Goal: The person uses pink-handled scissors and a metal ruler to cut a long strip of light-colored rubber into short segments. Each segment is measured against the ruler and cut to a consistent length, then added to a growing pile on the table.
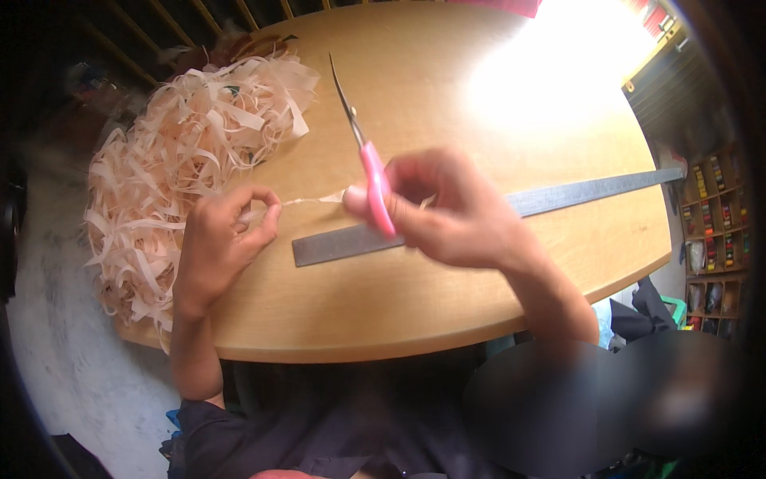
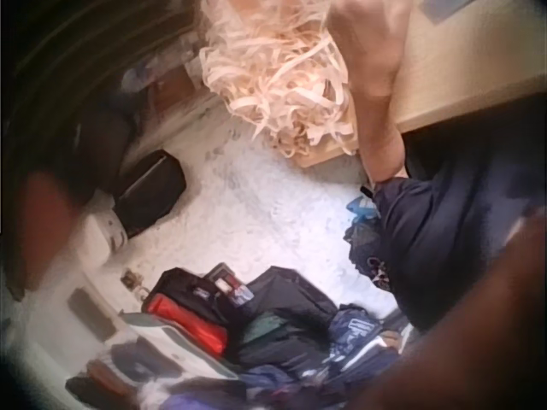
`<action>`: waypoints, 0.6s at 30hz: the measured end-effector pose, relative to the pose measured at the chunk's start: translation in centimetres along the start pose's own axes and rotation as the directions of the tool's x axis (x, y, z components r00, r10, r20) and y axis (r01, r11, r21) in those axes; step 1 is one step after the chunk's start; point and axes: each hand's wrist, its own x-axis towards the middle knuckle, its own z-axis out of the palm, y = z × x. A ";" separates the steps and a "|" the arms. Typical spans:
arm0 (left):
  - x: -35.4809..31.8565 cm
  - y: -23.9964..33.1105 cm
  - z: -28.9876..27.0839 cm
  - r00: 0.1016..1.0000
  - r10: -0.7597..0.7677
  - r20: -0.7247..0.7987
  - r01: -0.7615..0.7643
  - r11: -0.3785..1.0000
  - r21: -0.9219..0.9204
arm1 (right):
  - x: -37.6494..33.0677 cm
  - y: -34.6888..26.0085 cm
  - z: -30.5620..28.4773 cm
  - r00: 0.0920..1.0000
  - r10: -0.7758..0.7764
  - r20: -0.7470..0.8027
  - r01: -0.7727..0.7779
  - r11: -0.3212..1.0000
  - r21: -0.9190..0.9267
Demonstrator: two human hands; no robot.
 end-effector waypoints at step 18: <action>0.5 0.2 0.8 0.857 0.444 -0.261 -0.402 0.894 0.200 | -1.1 -0.9 3.5 0.801 0.346 0.488 -0.412 0.910 0.031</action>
